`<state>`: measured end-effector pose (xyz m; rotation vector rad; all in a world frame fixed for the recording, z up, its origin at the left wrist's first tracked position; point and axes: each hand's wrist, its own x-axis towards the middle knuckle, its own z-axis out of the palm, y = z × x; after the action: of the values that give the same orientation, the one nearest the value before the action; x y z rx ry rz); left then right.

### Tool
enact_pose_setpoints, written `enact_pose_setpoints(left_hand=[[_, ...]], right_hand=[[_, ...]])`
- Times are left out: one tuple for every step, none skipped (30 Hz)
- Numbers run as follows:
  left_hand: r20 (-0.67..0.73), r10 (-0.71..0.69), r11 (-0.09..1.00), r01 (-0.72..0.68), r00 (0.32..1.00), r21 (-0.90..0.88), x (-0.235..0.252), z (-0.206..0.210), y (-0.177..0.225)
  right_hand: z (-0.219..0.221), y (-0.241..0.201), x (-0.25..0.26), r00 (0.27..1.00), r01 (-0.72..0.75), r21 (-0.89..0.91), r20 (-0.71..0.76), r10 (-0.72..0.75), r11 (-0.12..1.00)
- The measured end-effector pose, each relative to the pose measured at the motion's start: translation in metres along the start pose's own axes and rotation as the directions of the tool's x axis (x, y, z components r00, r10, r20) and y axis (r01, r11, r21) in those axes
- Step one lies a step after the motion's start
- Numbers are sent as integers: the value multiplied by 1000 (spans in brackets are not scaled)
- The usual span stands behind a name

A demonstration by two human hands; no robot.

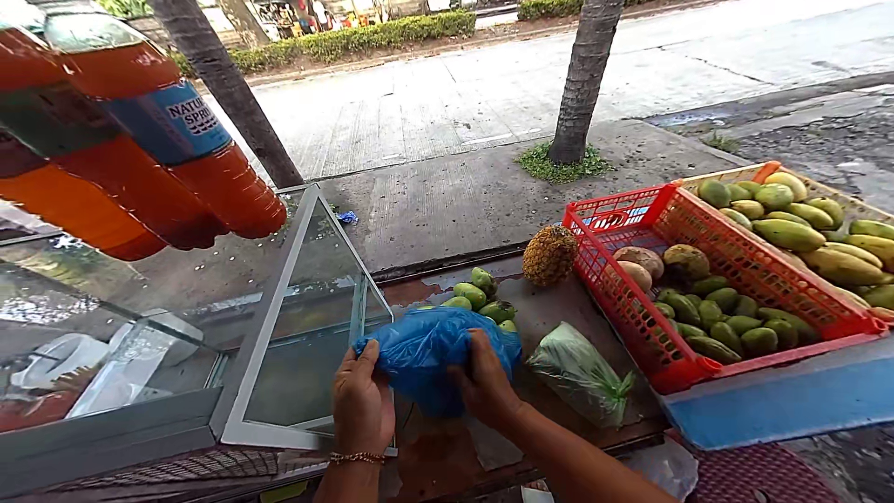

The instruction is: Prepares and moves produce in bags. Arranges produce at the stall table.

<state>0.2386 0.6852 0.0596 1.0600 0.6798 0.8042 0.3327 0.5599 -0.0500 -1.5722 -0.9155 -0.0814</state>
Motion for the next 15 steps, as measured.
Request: enact_pose_setpoints(left_hand=[[-2, -46, 997, 46, 999, 62, -3, 1, -3], [39, -81, 989, 75, 996, 130, -8, 3, -7], [112, -112, 974, 87, 987, 210, -14, 3, -13], [216, -135, 947, 62, 967, 315, -21, 2, -21], [334, -141, 901, -19, 932, 434, -26, 1, -28], [446, -130, 828, -151, 885, 541, -29, -1, -34], [536, -101, 752, -288, 838, 593, -31, -3, -37], [587, -62, 705, -381, 807, 598, -33, -6, -40], [606, -15, 687, -432, 795, 584, -34, -12, -43], [603, 28, 683, -455, 797, 571, -35, -21, -47], [568, 55, 688, -443, 821, 575, -39, -31, -53], [496, 40, 710, -373, 868, 597, -44, -42, -61], [384, -37, 755, -226, 923, 616, -50, -54, -72], [244, -180, 799, -4, 953, 602, -55, -64, -82], [95, -378, 803, 275, 921, 528, -60, -70, -92]], right_hand=[[8, 7, -5, 999, 38, -3, 37, -38, 999], [16, 9, -8, 996, 53, 19, 72, -54, 998], [23, 6, -9, 993, 34, 45, 109, -39, 998], [29, -1, -9, 989, -16, 45, 148, 9, 999], [33, -8, -7, 982, -74, 15, 174, 71, 997], [36, -13, -4, 974, -119, -41, 189, 125, 992], [39, -11, -2, 976, -121, -98, 168, 136, 988], [43, -6, 0, 985, -102, -125, 124, 117, 987], [45, 0, 3, 993, -78, -123, 76, 87, 989], [44, 5, 7, 996, -79, -100, 34, 82, 992], [43, 6, 12, 993, -118, -69, 7, 118, 991], [41, 8, 16, 987, -157, -62, -31, 156, 986], [39, 9, 20, 977, -206, -51, -66, 202, 977], [37, 9, 25, 960, -271, -27, -87, 268, 962], [34, 8, 30, 934, -347, 18, -81, 347, 938]])
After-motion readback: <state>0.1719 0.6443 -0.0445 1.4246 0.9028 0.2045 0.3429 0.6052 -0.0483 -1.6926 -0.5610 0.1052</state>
